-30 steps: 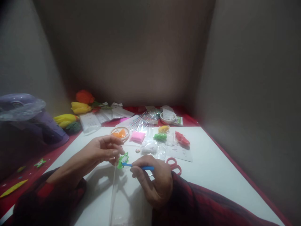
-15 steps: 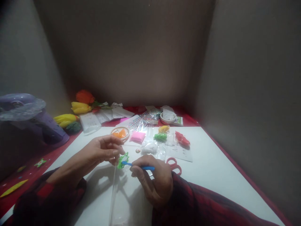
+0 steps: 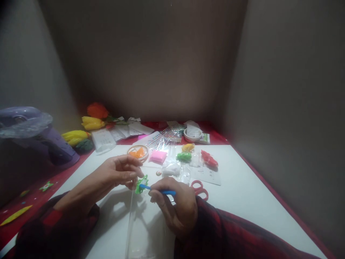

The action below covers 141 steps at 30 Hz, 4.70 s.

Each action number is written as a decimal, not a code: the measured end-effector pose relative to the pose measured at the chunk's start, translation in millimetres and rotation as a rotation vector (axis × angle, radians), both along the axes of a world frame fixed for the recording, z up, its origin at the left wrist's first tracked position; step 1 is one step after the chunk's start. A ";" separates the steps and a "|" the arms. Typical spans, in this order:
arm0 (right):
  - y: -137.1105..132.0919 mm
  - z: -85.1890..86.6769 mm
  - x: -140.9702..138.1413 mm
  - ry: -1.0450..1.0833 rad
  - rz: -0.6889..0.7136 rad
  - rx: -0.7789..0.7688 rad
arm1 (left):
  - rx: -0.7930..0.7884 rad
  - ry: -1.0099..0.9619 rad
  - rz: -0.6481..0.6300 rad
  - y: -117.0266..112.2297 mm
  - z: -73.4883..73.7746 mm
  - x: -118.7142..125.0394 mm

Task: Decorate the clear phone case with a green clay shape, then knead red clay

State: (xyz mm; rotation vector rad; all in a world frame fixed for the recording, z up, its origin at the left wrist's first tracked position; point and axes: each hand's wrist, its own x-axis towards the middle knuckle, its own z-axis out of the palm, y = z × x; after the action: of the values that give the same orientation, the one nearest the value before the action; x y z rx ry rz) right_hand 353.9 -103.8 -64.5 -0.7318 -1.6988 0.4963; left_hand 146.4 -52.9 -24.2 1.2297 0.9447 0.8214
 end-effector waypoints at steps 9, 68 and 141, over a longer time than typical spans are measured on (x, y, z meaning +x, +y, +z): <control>-0.7 3.2 0.0 0.012 0.010 0.004 | -0.007 -0.003 0.003 1.2 0.2 0.0; -5.3 5.7 -0.5 -0.121 0.038 0.247 | -0.056 0.026 0.012 -0.4 1.4 -0.1; -5.8 3.1 0.4 -0.134 0.049 0.294 | -0.035 0.029 -0.008 2.6 -4.5 -2.7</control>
State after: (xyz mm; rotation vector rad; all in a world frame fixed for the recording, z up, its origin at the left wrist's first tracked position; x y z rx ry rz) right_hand 354.4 -109.6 -61.5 -0.5196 -1.8684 0.2261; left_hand 143.7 -50.3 -28.8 1.2171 0.9738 0.7795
